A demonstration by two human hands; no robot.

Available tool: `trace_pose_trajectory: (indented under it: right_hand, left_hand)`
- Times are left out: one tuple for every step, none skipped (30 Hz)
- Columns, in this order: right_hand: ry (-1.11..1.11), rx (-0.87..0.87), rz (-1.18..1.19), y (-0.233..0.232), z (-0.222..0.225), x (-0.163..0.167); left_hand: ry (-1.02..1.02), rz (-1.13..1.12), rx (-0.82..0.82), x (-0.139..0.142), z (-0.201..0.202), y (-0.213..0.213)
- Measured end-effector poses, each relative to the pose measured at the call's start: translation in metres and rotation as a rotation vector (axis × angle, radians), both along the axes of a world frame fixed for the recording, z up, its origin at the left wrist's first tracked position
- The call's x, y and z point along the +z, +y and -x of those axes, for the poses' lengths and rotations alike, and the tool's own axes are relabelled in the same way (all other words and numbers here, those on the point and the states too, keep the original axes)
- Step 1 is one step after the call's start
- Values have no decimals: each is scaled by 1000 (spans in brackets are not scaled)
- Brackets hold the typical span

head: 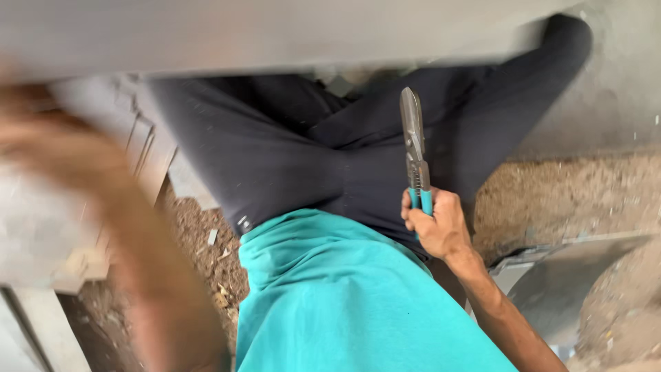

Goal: The person sits on the ground and uses tin snips to cut a rectangular metal sheet. They repeatedly trim the edges of the sheet, removing small strips of metal and discarding them on the floor.

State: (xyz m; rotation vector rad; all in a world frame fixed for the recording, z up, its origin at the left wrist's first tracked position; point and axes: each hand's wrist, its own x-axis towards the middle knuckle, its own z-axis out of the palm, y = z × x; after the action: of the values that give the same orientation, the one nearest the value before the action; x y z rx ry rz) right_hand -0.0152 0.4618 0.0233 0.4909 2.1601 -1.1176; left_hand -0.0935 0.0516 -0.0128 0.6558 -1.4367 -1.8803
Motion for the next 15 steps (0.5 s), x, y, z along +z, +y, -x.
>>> trace_pose_trajectory:
  right_hand:
    - [-41,10,-10,-13,3,-1]
    - [-77,23,-25,-26,8,-3]
    - [-74,116,20,-35,13,0]
    - [-82,201,63,-44,16,5]
    - [-94,274,104,-53,17,11]
    - [-135,283,157,-62,19,16]
    - [-174,291,215,-70,22,19]
    - [-207,299,275,-78,26,22]
    - [-197,311,317,-86,30,24]
    - [-188,321,364,-94,35,24]
    - [-185,329,412,-100,37,24]
    - [-193,326,407,-108,41,23]
    - [-207,318,398,-114,46,21]
    - [-219,311,387,-119,49,22]
    - [-209,319,379,-123,52,22]
  left_hand:
    - [-38,-27,-4,-2,-1,32]
    - [-92,-62,-33,-6,-3,63]
    - [-154,-106,-89,-10,-8,94]
    - [-140,-200,-170,-14,-11,112]
    - [-96,-315,-263,-19,-16,124]
    - [-15,-466,-352,-22,-19,132]
    - [-13,-462,-329,-26,-21,132]
    - [-6,-454,-304,-26,-24,126]
    - [5,-439,-281,-26,-24,118]
    - [7,-436,-326,-23,-24,108]
    - [4,-433,-370,-19,-23,101]
    - [-6,-434,-418,-15,-22,95]
    - [-22,-430,-441,-11,-21,91]
    - [-35,-429,-465,-7,-20,88]
    - [-38,-419,-487,-5,-19,86]
